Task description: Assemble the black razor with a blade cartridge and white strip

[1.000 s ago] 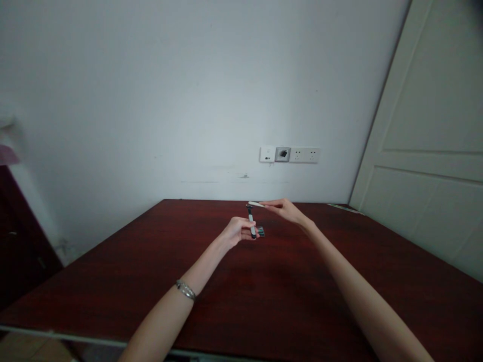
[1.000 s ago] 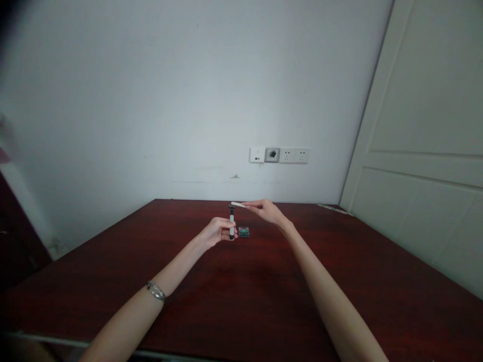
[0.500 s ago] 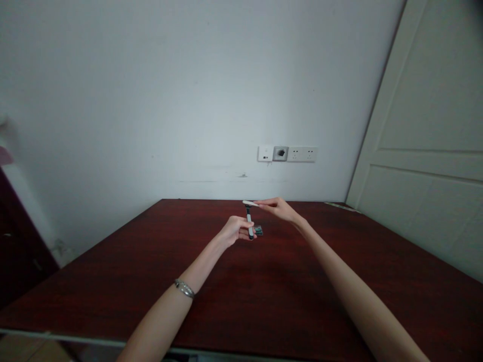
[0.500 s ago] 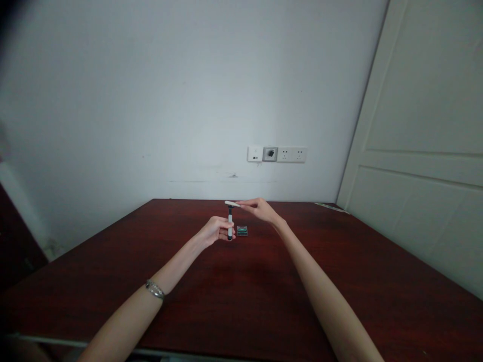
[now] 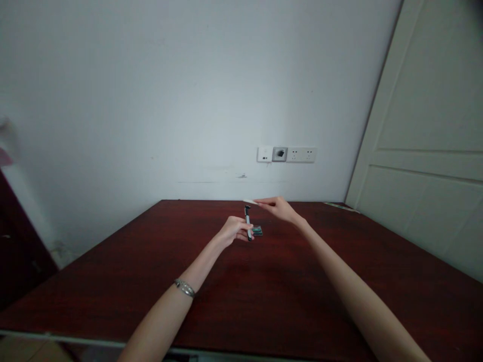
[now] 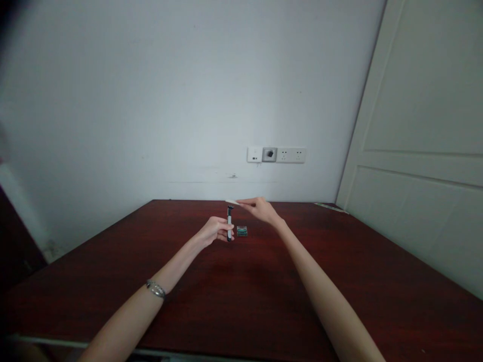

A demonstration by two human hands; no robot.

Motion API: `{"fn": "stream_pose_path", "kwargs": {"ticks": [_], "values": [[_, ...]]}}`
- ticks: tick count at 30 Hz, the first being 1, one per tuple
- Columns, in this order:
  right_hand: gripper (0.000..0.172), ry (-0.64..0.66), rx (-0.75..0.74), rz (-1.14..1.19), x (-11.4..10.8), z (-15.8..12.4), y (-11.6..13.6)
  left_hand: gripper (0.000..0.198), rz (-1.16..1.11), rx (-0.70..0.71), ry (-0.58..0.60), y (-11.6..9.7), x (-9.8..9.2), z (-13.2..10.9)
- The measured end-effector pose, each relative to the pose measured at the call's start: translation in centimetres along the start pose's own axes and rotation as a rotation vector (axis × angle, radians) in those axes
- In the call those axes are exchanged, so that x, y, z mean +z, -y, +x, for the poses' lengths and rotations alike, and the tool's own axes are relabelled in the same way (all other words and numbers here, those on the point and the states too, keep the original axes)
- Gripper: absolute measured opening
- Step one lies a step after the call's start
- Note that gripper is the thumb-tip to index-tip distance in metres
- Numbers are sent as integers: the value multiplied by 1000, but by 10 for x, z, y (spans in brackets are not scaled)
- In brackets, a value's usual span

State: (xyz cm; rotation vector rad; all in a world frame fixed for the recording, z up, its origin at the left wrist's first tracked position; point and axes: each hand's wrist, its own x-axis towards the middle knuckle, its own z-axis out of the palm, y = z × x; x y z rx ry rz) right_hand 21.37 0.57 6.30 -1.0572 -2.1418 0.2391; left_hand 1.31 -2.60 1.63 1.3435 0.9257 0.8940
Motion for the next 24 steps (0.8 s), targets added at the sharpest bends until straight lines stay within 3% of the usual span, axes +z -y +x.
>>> {"fn": "stream_pose_path", "kwargs": {"ticks": [3,5,10,14,16,20,24], "values": [[38,71,-87,162,2,1,1,18,39,17,-20,0,0,0],[38,86,-68,151,1,1,0,21,46,31,-43,0,0,0],[34,-15,13,66,-2,0,-4,23,40,35,-77,-1,0,0],[37,61,-60,172,-2,1,-7,23,42,54,-82,-3,0,-2],[37,17,-16,147,-1,2,-11,21,42,69,-79,-4,0,-2],[43,-82,45,184,-1,0,-20,17,59,80,-16,-1,-4,0],[54,-50,89,347,0,-2,-25,21,-17,95,87,5,-8,5]]}}
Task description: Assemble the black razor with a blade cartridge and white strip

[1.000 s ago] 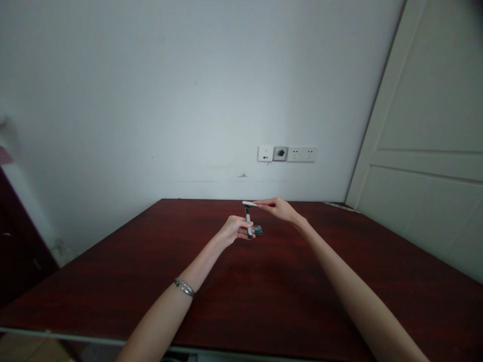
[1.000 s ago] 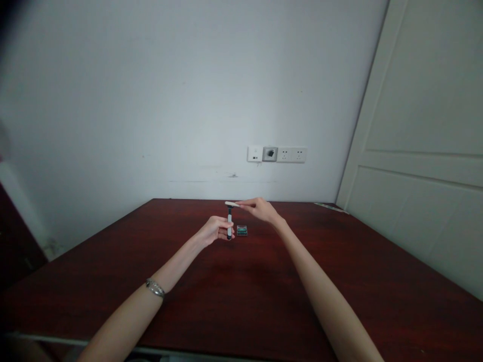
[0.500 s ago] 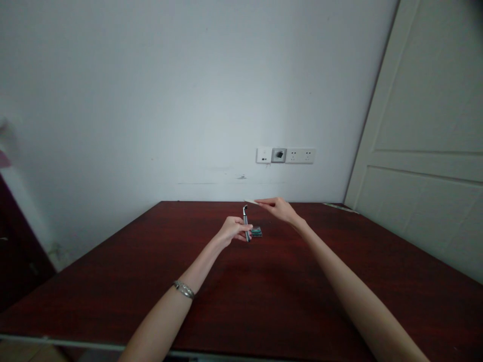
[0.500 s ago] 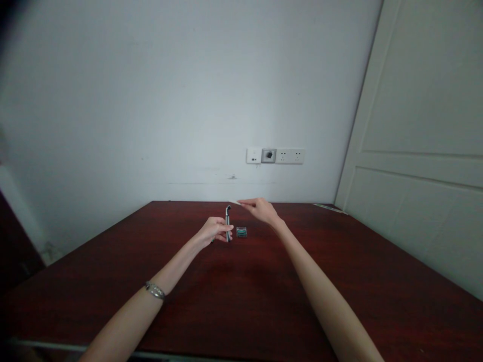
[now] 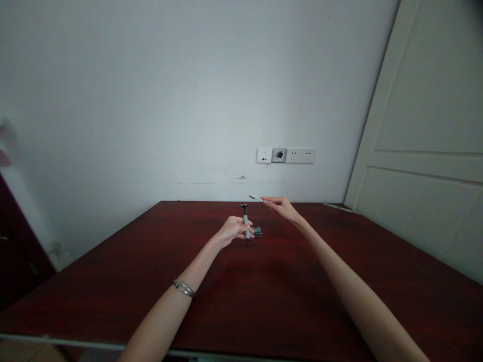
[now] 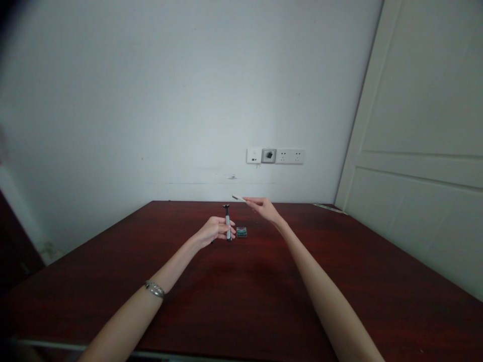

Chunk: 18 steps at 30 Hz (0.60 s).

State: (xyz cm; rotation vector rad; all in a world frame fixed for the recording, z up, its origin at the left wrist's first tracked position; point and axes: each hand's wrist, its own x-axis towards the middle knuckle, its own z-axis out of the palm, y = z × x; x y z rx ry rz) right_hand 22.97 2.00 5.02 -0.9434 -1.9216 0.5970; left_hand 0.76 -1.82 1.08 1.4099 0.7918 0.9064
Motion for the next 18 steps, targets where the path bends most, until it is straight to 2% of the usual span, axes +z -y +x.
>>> {"fn": "stream_pose_path", "kwargs": {"ticks": [5,8,11,15,16,18], "values": [[54,92,7,82,4,-1,2,32,-203,30,166,4,-2,0],[53,57,-1,94,7,-1,6,35,-259,34,215,2,-2,-2],[52,44,-4,70,10,-2,12,35,-265,42,211,1,-1,-2],[46,236,-57,49,15,-4,23,33,-224,66,152,0,-1,-1],[46,243,-67,40,16,-5,25,33,-215,72,136,0,-1,-1],[46,165,-77,11,18,-5,29,31,-201,79,112,0,-1,0]]}}
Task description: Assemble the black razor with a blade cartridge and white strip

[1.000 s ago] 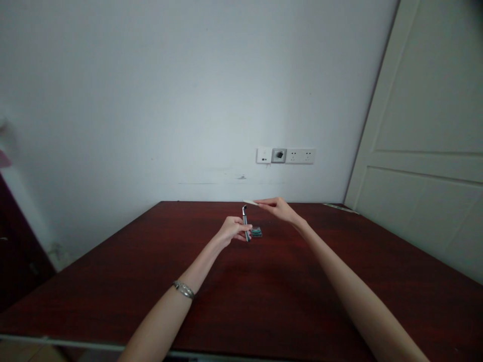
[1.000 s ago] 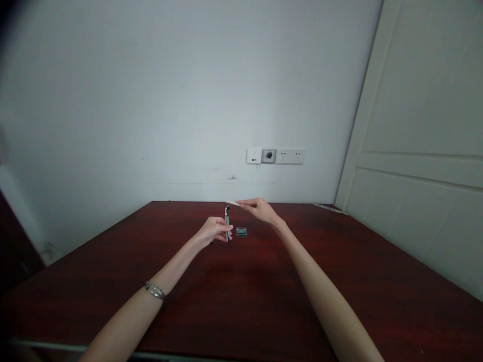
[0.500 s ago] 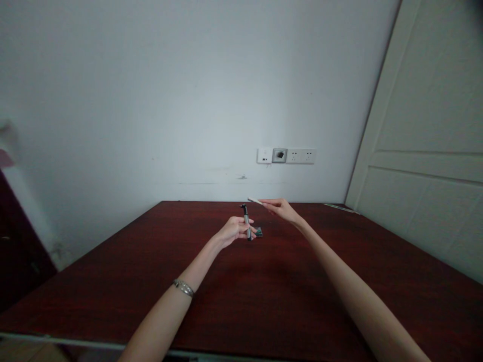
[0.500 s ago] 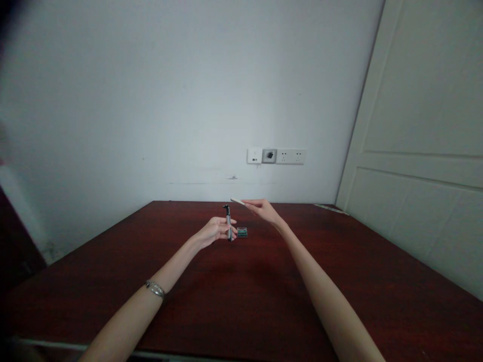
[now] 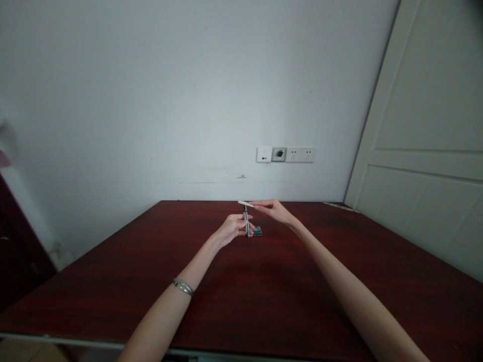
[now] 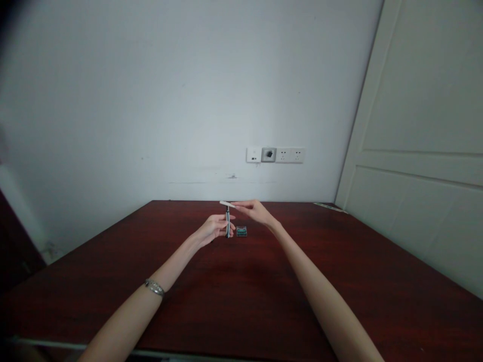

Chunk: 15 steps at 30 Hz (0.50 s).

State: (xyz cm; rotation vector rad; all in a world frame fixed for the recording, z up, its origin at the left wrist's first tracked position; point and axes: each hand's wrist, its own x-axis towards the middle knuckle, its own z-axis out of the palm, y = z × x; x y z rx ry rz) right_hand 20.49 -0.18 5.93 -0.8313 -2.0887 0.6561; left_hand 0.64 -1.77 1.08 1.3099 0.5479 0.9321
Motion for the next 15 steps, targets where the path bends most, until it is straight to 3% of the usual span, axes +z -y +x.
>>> {"fn": "stream_pose_path", "kwargs": {"ticks": [2,7,12,15], "values": [[44,-73,-17,-45,0,0,1,30,14,3,-6,0,0,1],[39,55,-58,-109,-2,-1,4,30,52,10,-22,-1,0,0],[44,-119,-49,-84,-9,0,8,28,170,35,-65,0,1,0],[49,-5,24,-63,-21,-3,10,24,343,133,-135,5,-1,2]]}}
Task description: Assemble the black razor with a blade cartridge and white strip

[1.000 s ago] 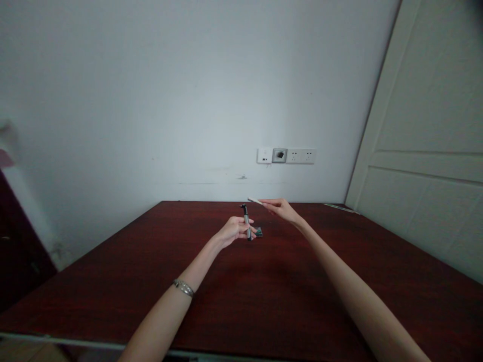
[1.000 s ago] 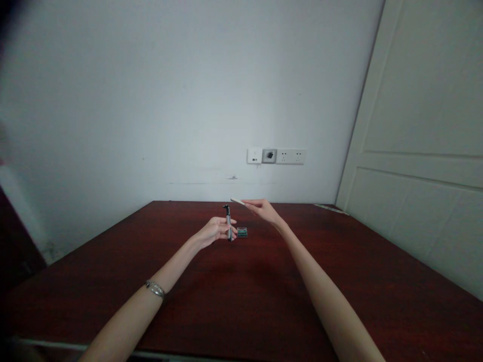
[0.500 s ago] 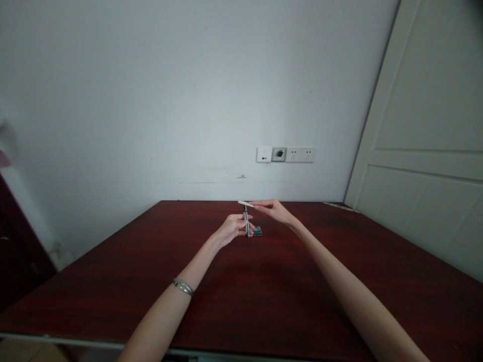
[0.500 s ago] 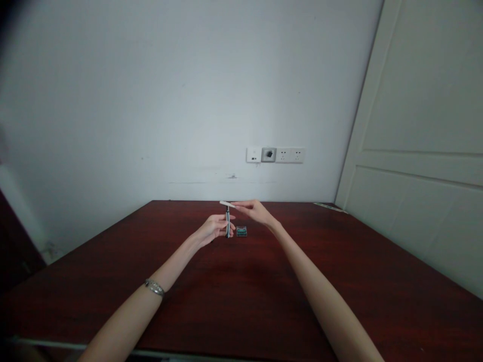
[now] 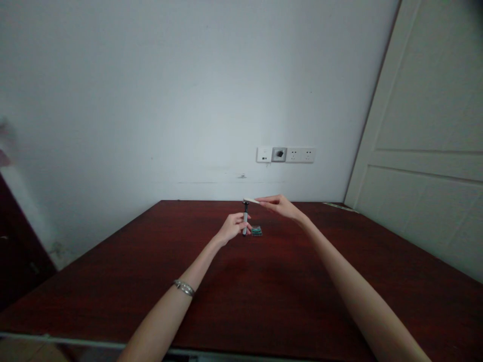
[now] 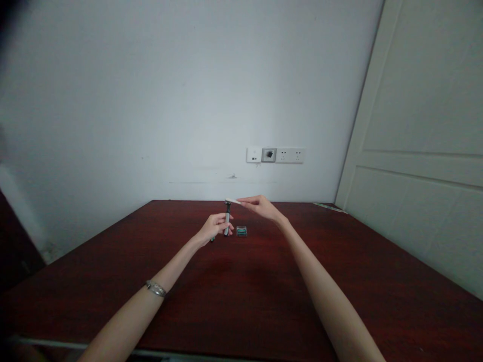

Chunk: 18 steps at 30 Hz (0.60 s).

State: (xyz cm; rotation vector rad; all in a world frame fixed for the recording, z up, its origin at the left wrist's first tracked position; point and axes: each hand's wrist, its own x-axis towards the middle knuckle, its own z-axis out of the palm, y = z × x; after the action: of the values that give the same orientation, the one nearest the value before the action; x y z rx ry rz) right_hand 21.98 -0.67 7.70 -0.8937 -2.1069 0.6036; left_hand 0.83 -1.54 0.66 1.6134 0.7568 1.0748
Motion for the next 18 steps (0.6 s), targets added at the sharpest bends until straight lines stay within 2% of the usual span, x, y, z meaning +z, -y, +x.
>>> {"fn": "stream_pose_path", "kwargs": {"ticks": [3,6,10,14,18], "values": [[51,66,44,25,-16,-4,4,20,154,157,-95,4,0,1],[49,95,57,-12,-26,-8,15,18,285,256,-151,2,0,-1],[45,141,29,-71,-23,-9,35,19,476,313,-182,-5,0,-6],[40,199,-33,-63,-14,-8,50,19,573,352,-226,-8,-2,-8],[39,237,0,-77,-23,-11,51,18,609,355,-258,-6,-5,-8]]}}
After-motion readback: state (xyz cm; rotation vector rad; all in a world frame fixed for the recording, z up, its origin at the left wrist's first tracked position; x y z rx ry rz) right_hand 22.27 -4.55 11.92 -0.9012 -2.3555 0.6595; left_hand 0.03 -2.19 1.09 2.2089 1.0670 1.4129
